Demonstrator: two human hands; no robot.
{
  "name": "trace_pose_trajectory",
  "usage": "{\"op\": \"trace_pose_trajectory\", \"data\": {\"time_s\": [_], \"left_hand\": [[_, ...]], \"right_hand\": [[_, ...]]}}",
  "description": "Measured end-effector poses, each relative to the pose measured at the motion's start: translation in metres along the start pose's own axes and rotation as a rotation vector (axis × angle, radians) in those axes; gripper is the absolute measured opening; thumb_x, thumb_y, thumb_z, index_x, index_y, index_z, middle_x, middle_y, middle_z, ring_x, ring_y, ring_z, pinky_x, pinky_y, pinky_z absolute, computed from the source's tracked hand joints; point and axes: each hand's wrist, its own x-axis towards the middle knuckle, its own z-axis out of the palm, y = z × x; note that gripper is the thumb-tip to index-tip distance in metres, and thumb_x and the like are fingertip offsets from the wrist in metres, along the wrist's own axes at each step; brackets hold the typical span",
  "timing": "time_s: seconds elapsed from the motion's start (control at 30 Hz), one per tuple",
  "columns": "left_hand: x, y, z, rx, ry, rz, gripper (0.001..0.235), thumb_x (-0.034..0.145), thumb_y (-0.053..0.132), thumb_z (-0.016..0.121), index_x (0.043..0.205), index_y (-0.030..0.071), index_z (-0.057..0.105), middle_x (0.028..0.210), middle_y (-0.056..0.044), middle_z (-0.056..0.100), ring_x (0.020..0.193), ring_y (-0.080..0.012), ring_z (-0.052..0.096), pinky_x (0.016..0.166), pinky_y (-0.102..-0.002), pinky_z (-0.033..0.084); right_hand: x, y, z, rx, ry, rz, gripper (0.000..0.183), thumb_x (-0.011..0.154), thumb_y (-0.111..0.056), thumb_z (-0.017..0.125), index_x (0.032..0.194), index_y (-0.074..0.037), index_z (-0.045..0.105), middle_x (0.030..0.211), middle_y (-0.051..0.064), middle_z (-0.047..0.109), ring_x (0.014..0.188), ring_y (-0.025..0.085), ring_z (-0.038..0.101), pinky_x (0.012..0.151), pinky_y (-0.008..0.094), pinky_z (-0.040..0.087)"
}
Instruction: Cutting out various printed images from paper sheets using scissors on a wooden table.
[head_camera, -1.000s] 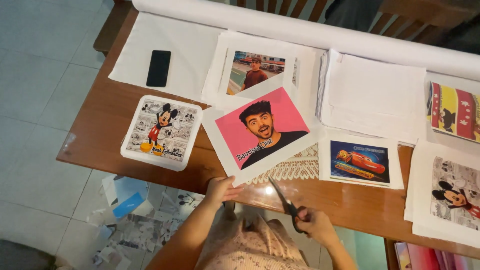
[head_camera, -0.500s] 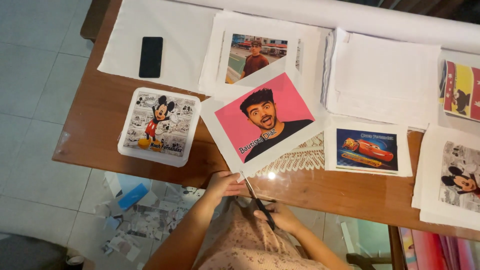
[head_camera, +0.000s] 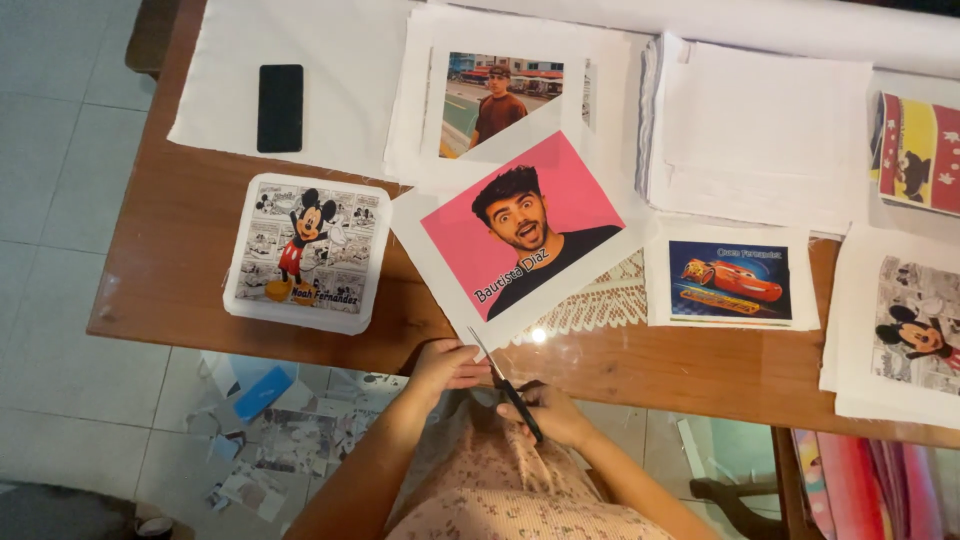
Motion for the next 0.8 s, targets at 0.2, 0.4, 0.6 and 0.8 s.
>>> {"op": "trace_pose_trajectory", "data": {"time_s": [0.2,0.4,0.6,0.8], "left_hand": [[0.001,0.000,-0.001,0.024,-0.016,0.000,0.037,0.091,0.022,0.068,0.120,-0.001,0.071,0.105,-0.022,0.079,0.093,-0.0302,0.079,0.085,-0.039,0.062],[0.006,-0.004,-0.002,0.049,-0.014,0.007,0.037,0.092,0.026,0.070,0.119,0.001,0.071,0.105,-0.021,0.079,0.090,-0.0278,0.079,0.082,-0.037,0.063],[0.028,-0.027,-0.012,-0.058,-0.073,0.045,0.056,0.091,0.022,0.075,0.134,-0.005,0.052,0.111,-0.030,0.074,0.100,-0.0373,0.076,0.086,-0.046,0.061],[0.028,-0.025,-0.012,-0.051,-0.067,0.038,0.053,0.090,0.021,0.076,0.131,-0.004,0.054,0.109,-0.029,0.075,0.097,-0.0357,0.077,0.084,-0.044,0.062]], "right_hand": [[-0.002,-0.002,0.001,0.096,-0.023,0.045,0.041,0.082,-0.045,0.082,0.070,-0.009,0.067,0.058,0.004,0.067,0.051,0.012,0.065,0.056,0.025,0.058],[-0.001,-0.003,0.002,0.085,-0.021,0.077,0.039,0.082,-0.045,0.082,0.076,-0.009,0.070,0.059,0.004,0.069,0.051,0.012,0.067,0.059,0.025,0.060],[0.008,0.013,0.007,0.269,0.046,-0.004,0.043,0.069,-0.034,0.096,0.069,0.003,0.073,0.050,0.017,0.064,0.042,0.022,0.068,0.042,0.026,0.054],[0.005,0.009,0.008,0.221,0.063,0.016,0.040,0.069,-0.033,0.095,0.066,0.000,0.073,0.050,0.016,0.064,0.041,0.020,0.068,0.042,0.025,0.053]]}}
